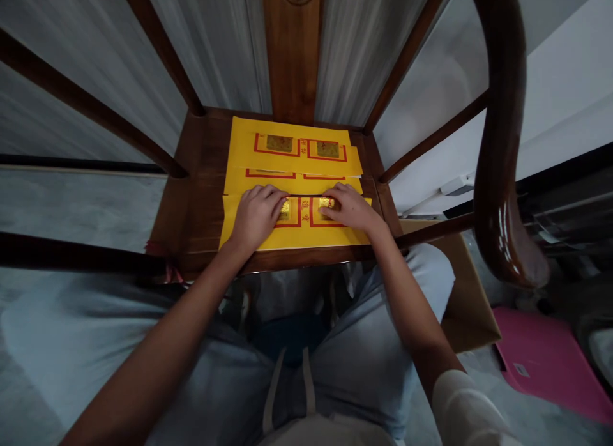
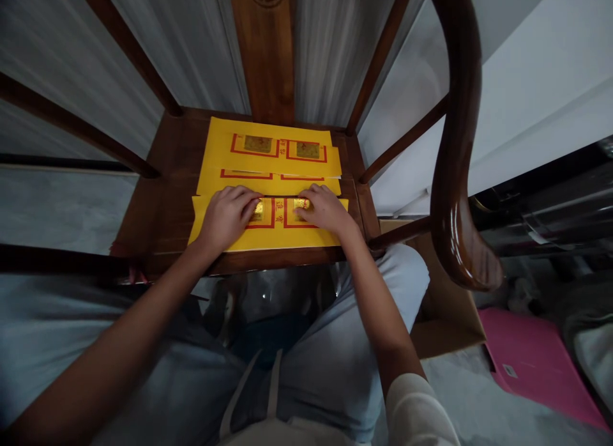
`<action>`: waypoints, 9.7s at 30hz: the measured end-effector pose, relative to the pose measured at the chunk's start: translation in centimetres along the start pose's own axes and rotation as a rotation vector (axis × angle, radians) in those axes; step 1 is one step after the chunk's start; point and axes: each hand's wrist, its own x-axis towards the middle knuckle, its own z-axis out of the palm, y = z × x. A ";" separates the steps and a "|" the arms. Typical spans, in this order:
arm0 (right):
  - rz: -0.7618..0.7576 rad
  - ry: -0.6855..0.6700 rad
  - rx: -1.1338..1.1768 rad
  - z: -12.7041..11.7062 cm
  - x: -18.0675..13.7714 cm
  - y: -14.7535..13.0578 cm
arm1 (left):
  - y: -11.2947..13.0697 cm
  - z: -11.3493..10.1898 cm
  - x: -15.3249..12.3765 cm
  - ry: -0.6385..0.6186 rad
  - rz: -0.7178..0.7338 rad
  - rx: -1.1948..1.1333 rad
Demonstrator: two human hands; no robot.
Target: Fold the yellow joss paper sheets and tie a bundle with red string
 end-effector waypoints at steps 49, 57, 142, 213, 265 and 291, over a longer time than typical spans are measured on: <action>0.267 0.061 1.267 -2.9 1.3 -3.2 | 2.2 -3.8 1.7 0.219 -0.447 -1.443; 0.382 -0.080 1.373 -1.9 1.4 -3.6 | 3.6 -2.3 4.4 0.356 -0.465 -1.392; 0.351 0.152 0.924 2.3 -1.3 -6.4 | 4.0 -3.0 3.8 0.180 -0.725 -1.604; -0.024 0.956 0.681 -1.1 3.2 -9.3 | 8.1 -1.7 3.6 0.693 -0.123 -0.747; 0.077 0.930 0.928 1.6 3.3 -8.5 | 6.8 0.5 2.4 0.621 -0.202 -0.722; 0.245 0.824 1.252 -3.4 -0.1 1.7 | 2.3 -7.4 2.0 0.025 -0.035 -0.069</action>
